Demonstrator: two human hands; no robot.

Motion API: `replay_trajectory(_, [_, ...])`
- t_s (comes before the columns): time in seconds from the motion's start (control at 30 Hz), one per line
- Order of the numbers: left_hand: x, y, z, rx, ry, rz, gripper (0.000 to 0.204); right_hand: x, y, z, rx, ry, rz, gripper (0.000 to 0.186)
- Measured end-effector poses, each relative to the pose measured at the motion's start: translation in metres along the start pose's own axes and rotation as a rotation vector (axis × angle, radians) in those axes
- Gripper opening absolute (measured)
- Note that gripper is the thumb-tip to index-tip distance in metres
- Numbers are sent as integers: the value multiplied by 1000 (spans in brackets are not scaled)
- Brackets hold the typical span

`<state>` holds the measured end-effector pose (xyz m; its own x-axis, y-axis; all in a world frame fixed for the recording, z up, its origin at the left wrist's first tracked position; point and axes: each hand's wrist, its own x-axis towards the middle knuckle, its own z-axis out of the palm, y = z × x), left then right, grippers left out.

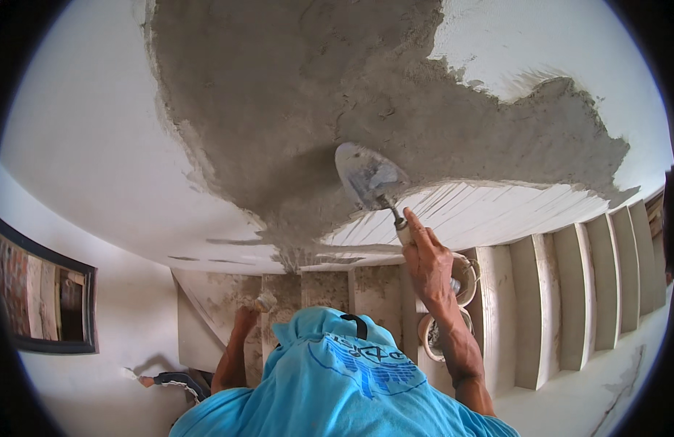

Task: The person applies plaster to a curved ceiling using a trowel and a brush. They repeatedly scoop plaster from buckets placed on the stairs and spread it evenly across the ceiling surface.

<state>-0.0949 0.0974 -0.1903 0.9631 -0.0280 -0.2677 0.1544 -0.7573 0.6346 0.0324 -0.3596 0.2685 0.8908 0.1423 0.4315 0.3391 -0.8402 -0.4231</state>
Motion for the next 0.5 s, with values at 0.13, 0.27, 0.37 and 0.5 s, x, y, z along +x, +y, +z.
replay_trajectory(0.13, [8,-3,2,-110,-50,-68,32,22,-16,-23,69,158,-23,66])
replay_trajectory(0.27, [15,-9,6,-84,-32,25,26,39,-18,-7,75,231,-20,65])
replay_trajectory(0.37, [19,-9,-2,130,-104,153,20,32,-22,12,95,148,-15,66])
replay_trajectory(0.5, [18,-3,-16,303,-102,346,17,21,-26,7,167,104,-49,67])
